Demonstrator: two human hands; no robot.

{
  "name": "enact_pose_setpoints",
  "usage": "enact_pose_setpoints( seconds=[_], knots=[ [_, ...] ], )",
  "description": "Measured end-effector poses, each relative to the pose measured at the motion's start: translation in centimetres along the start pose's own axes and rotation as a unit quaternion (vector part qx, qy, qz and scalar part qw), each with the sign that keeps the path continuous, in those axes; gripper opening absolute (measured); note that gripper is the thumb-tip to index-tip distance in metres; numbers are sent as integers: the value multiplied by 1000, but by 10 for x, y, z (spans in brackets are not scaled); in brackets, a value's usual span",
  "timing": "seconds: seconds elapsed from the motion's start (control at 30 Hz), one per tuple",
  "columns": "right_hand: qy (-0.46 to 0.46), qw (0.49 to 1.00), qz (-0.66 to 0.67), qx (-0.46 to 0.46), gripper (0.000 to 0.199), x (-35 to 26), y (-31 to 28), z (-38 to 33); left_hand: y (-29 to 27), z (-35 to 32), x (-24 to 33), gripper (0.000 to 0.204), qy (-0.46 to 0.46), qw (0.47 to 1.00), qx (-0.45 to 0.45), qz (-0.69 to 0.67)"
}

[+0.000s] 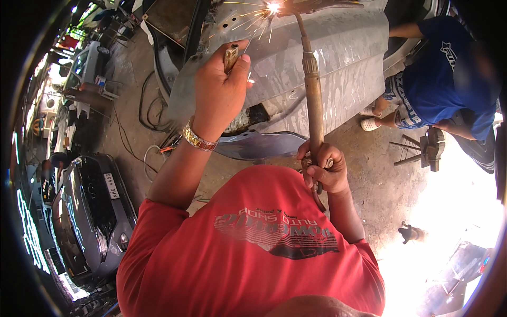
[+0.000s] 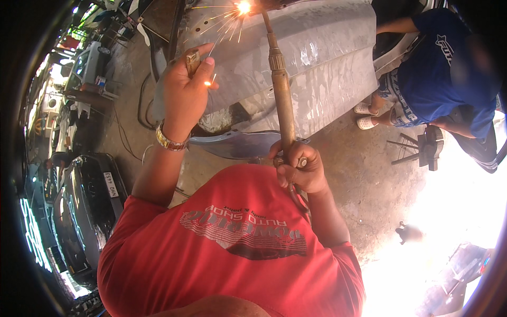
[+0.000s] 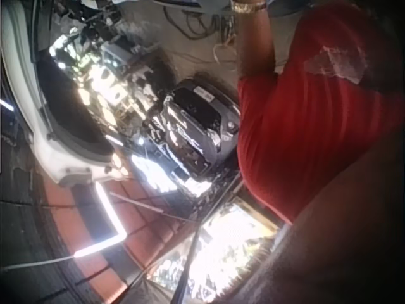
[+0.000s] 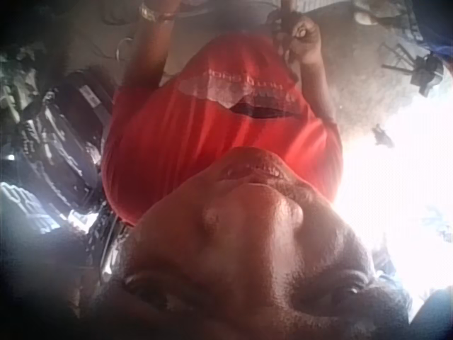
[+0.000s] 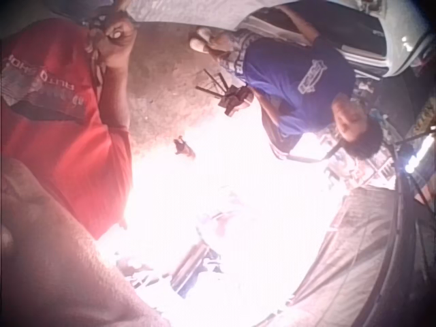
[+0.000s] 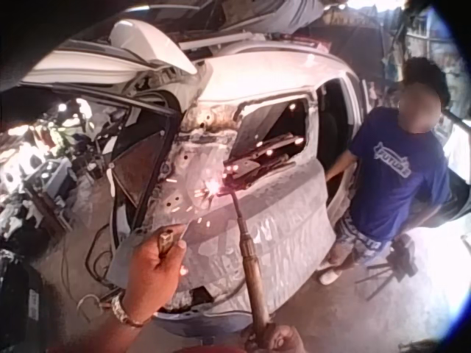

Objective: The person uses a welding torch and filler rod to weld the inner metal frame of a car door. They repeatedly ignite the torch, apply welds along seams, and pause to inspect the work. Another person is present nearby but does not assist with the welding.

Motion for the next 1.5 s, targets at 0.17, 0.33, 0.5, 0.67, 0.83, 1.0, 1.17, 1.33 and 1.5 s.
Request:
enact_pose_setpoints(
  seconds=[0.17,0.33,0.5,0.67,0.83,1.0,1.17,1.33,1.5],
  knots=[
    [8,1000,10,6,27,2,0,-1,0,-1,1,28,9,1000,0,1],
    [1,1000,2,1,27,1,1,-1,-2,-1,3,29,14,1000,3,12],
    [2,1000,4,2,27,1,1,-1,-2,0,4,30,12,1000,3,19],
    [3,1000,0,-5,26,1,0,-1,0,2,6,30,8,999,5,30],
    [5,1000,3,-2,27,2,-2,-1,2,4,4,30,6,999,-9,30],
    [3,1000,8,-4,27,1,-1,0,0,4,2,30,6,1000,-5,-4],
    [8,1000,12,3,27,1,-1,2,1,5,4,30,15,1000,0,9],
    [9,1000,11,-1,27,1,-1,2,0,5,3,29,5,1000,-2,12],
    [9,1000,13,-4,27,1,-1,4,2,7,1,29,1,1000,-4,8]
  ],
)
Point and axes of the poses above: each hand's wrist, its own z-axis towards the middle knuckle, its own y-axis out of the palm, x = y × z, the point moved 8 cm from there along z, towards the middle knuckle, and after that the axes turned 2 degrees about y, right-handed, at the moved point
